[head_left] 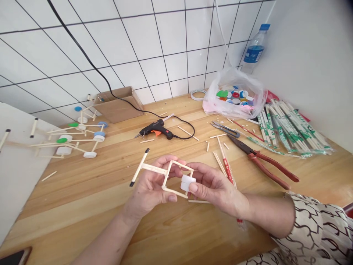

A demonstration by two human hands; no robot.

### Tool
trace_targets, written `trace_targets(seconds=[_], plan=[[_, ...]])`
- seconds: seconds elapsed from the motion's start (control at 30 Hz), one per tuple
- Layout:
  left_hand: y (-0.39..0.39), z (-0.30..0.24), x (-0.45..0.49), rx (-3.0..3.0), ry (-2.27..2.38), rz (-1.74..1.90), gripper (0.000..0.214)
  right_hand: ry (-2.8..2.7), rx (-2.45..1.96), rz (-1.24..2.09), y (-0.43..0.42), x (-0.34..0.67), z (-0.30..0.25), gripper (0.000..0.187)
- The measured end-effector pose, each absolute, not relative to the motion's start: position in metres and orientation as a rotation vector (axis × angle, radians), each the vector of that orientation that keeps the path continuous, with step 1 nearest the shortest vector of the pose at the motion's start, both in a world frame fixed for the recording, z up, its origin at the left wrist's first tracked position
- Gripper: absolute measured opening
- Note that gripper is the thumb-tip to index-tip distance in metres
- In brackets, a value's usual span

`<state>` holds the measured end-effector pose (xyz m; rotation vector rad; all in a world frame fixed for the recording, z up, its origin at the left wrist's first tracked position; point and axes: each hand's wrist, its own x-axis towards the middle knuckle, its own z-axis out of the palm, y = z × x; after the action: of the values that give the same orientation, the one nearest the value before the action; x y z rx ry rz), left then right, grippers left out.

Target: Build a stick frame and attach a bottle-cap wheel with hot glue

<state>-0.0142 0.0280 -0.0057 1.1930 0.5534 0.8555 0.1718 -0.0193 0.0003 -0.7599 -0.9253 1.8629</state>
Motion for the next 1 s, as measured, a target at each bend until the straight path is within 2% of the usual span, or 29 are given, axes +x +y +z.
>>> trace_targets(seconds=[0.23, 0.47, 0.77, 1.0], plan=[[0.0277, -0.0021, -0.0117, 1.16, 0.548, 0.864, 0.063, -1.02, -0.705, 1.814, -0.02, 0.1699, 0.0017, 0.044], [0.0279, -0.0045, -0.0122, 1.105, 0.524, 0.843, 0.064, -1.391, -0.881, 1.545, -0.0226, 0.1698, -0.0003, 0.067], [0.0281, -0.0056, -0.0108, 1.102, 0.516, 0.857, 0.063, -1.733, -1.118, 1.215, -0.0253, 0.1709, -0.0014, 0.058], [0.0272, -0.0042, -0.0099, 1.094, 0.504, 0.857, 0.064, -1.827, -1.08, 1.075, -0.0263, 0.1719, -0.0035, 0.058]])
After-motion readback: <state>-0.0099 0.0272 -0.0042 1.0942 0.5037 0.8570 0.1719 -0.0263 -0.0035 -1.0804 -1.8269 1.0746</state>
